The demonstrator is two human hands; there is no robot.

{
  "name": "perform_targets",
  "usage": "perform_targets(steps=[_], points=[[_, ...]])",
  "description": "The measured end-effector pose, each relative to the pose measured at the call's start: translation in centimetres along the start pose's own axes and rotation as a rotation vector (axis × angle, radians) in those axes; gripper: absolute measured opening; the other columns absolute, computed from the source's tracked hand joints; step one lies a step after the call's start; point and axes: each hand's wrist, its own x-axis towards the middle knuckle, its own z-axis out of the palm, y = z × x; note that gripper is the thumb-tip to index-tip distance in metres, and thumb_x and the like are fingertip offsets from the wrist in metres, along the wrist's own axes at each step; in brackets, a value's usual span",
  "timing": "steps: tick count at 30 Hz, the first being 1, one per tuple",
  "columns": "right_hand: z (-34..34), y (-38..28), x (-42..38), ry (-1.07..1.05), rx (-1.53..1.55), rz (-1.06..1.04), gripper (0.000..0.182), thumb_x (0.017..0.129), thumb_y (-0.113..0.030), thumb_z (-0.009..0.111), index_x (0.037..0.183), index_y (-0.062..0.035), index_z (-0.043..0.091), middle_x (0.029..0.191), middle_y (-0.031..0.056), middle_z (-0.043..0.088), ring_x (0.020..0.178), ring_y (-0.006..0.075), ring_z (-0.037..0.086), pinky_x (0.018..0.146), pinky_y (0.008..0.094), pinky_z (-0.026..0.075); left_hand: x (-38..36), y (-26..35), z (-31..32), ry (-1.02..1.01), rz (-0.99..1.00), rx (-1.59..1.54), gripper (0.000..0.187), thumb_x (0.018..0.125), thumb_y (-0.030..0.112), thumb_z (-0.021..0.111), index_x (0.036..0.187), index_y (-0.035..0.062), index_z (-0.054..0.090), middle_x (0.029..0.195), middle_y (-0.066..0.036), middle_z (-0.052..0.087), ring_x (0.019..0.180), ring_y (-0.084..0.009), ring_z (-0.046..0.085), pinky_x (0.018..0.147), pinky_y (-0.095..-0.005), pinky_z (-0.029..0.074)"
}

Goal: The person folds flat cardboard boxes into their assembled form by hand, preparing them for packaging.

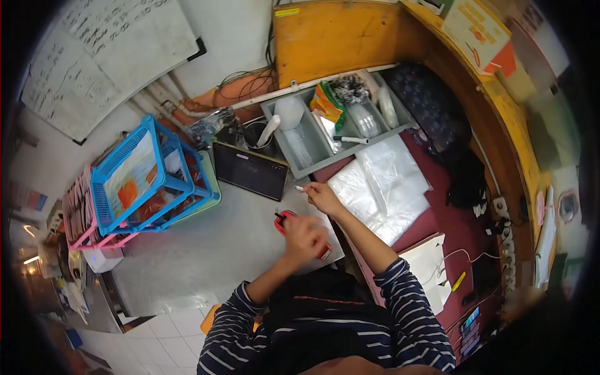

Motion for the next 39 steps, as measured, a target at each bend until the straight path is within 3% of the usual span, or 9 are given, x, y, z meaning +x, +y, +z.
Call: perform_targets(steps=[6,8,11,14,16,18,21,25,39], points=[[3.5,5.1,3.4,-0.065,0.088,0.377,0.017,0.083,-0.018,0.047,0.091,-0.0043,0.053,0.071,0.0036,0.055,0.049,0.0096,0.045,0.046,0.0223,0.039,1.9,-12.9,-6.2,0.474,-0.396,0.163,0.017,0.073,0.012,0.059,0.087,0.0033,0.056,0.095,-0.013,0.052,0.094,-0.0279,0.047,0.084,-0.0385,0.034],[4.9,7.8,5.1,0.152,-0.024,0.139,0.016,0.079,-0.014,0.052,0.091,-0.0036,0.053,0.074,0.0064,0.058,0.054,0.0152,0.053,0.050,0.0262,0.043,2.3,-17.4,-7.4,0.522,-0.439,0.235,0.026,0.078,0.015,0.057,0.098,0.0010,0.051,0.100,-0.015,0.050,0.098,-0.0296,0.045,0.087,-0.0380,0.032],[5.7,5.8,4.8,0.321,-0.331,0.042,0.015,0.073,-0.010,0.056,0.087,-0.0031,0.055,0.075,0.0098,0.061,0.065,0.0211,0.059,0.058,0.0303,0.046,3.3,-23.3,-8.8,0.493,-0.516,0.176,0.035,0.083,0.023,0.052,0.108,-0.0010,0.045,0.107,-0.017,0.046,0.104,-0.0323,0.042,0.091,-0.0380,0.029],[6.0,5.4,4.4,0.346,-0.351,0.004,0.015,0.070,-0.008,0.057,0.084,-0.0030,0.057,0.075,0.0117,0.061,0.071,0.0243,0.060,0.063,0.0321,0.046,4.2,-27.5,-9.7,0.538,-0.683,0.118,0.045,0.087,0.032,0.044,0.116,-0.0025,0.040,0.116,-0.021,0.043,0.110,-0.0345,0.038,0.094,-0.0377,0.027],[6.0,5.5,4.3,0.370,-0.340,-0.039,0.014,0.070,-0.008,0.058,0.083,-0.0034,0.058,0.075,0.0115,0.061,0.070,0.0247,0.060,0.063,0.0324,0.046,4.9,-29.2,-10.3,0.390,-0.835,0.193,0.055,0.089,0.041,0.034,0.123,-0.0021,0.034,0.125,-0.022,0.036,0.118,-0.0343,0.032,0.097,-0.0366,0.024],[5.7,5.5,4.4,0.398,-0.333,-0.084,0.013,0.070,-0.008,0.058,0.083,-0.0039,0.059,0.074,0.0114,0.061,0.069,0.0251,0.061,0.063,0.0328,0.047,5.3,-30.5,-10.3,0.377,-0.862,0.191,0.060,0.089,0.045,0.029,0.123,-0.0031,0.036,0.126,-0.021,0.037,0.118,-0.0312,0.034,0.097,-0.0339,0.026],[5.6,5.2,4.3,0.390,-0.375,-0.086,0.013,0.071,-0.009,0.060,0.084,-0.0041,0.060,0.074,0.0118,0.062,0.063,0.0253,0.061,0.061,0.0324,0.047,3.7,-35.4,-9.3,0.384,-0.833,-0.250,0.069,0.088,0.052,0.017,0.113,-0.0045,0.049,0.113,-0.017,0.052,0.110,-0.0269,0.045,0.094,-0.0295,0.029],[5.4,5.0,4.2,0.338,-0.362,-0.043,0.014,0.071,-0.010,0.059,0.085,-0.0069,0.061,0.077,0.0128,0.062,0.070,0.0294,0.060,0.063,0.0364,0.046,4.1,-32.5,-8.9,0.387,-1.042,-0.115,0.074,0.086,0.056,0.016,0.114,-0.0034,0.049,0.113,-0.016,0.052,0.110,-0.0277,0.046,0.093,-0.0294,0.029],[6.1,3.8,5.2,0.313,-0.297,0.044,0.016,0.071,-0.015,0.063,0.083,-0.0052,0.064,0.074,0.0137,0.062,0.067,0.0269,0.060,0.063,0.0334,0.046,4.3,-32.2,-8.6,0.381,-1.080,-0.050,0.076,0.084,0.059,0.016,0.120,-0.0028,0.042,0.124,-0.018,0.043,0.118,-0.0310,0.036,0.097,-0.0313,0.025]])
